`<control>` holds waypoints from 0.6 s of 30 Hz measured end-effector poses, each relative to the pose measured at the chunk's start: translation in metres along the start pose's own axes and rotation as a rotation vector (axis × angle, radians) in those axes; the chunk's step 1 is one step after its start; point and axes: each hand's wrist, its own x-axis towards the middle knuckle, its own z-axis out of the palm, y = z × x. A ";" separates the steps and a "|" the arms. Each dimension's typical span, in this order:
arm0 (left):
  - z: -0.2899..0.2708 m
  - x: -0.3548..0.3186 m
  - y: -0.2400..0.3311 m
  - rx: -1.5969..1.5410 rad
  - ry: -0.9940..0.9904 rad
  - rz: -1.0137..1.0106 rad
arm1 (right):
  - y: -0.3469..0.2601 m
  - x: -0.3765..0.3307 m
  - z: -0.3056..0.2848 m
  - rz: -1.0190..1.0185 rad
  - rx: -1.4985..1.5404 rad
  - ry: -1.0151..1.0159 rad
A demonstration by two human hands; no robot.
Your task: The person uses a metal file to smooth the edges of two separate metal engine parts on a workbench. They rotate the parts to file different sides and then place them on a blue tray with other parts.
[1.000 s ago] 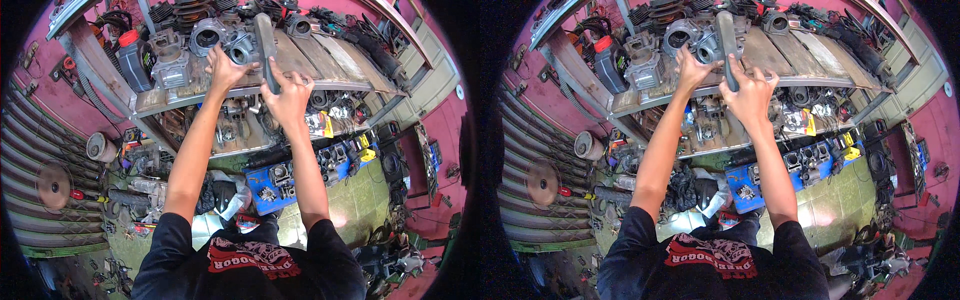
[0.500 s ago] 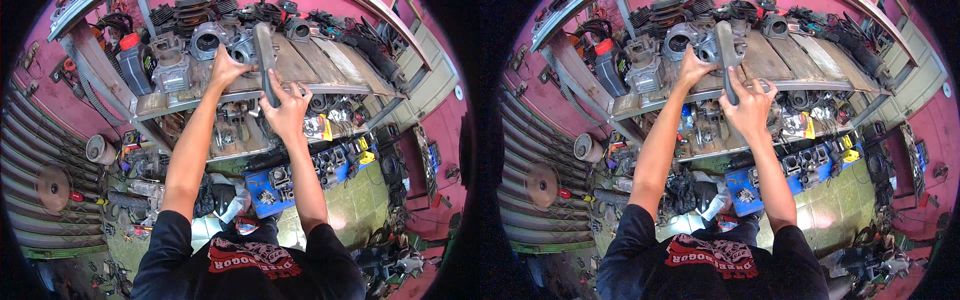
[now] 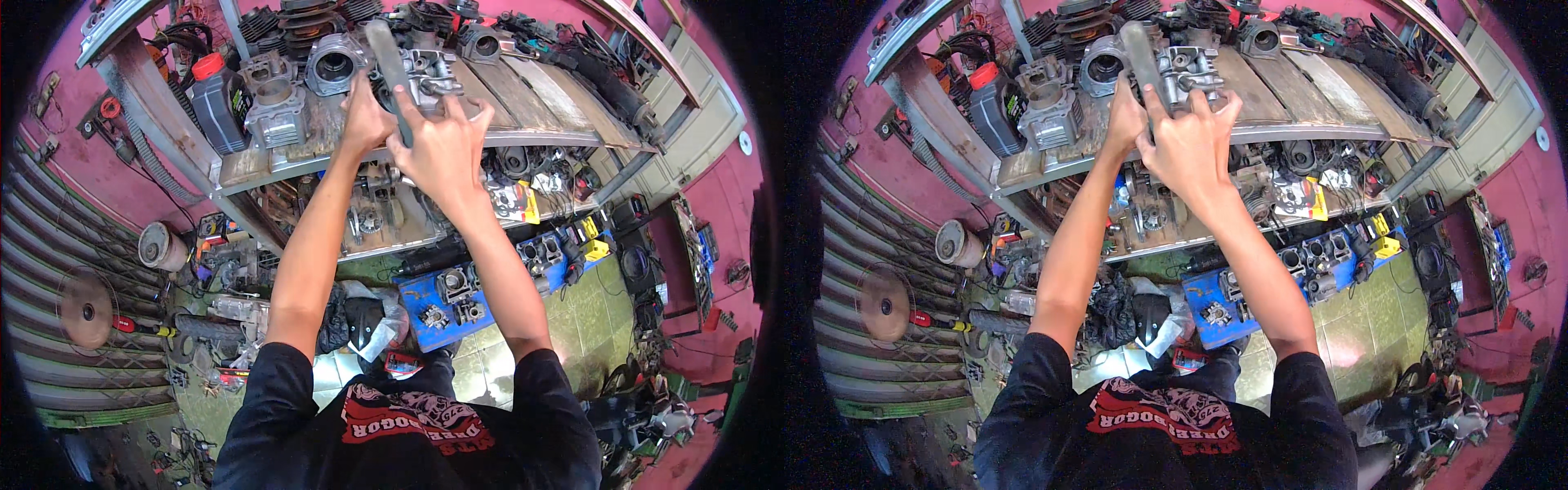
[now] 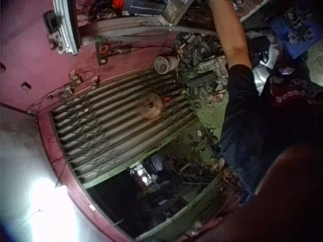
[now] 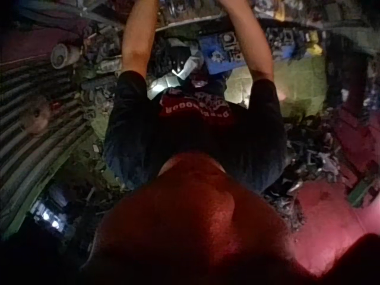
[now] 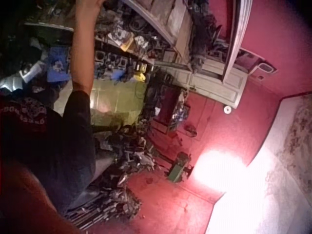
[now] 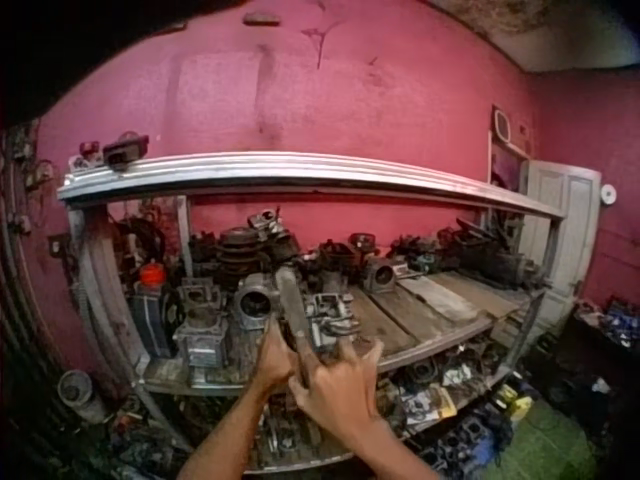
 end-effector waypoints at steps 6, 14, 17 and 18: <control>-0.003 -0.006 -0.011 -0.087 -0.021 0.209 | -0.011 -0.043 -0.008 -0.007 0.102 0.028; -0.001 -0.003 -0.001 0.017 -0.089 -0.025 | -0.006 -0.029 0.012 -0.007 0.065 0.135; -0.005 -0.007 -0.010 0.087 -0.069 0.054 | -0.010 -0.071 0.018 -0.031 0.168 0.157; -0.005 -0.009 -0.012 0.089 -0.070 0.043 | -0.010 -0.070 0.016 -0.031 0.171 0.161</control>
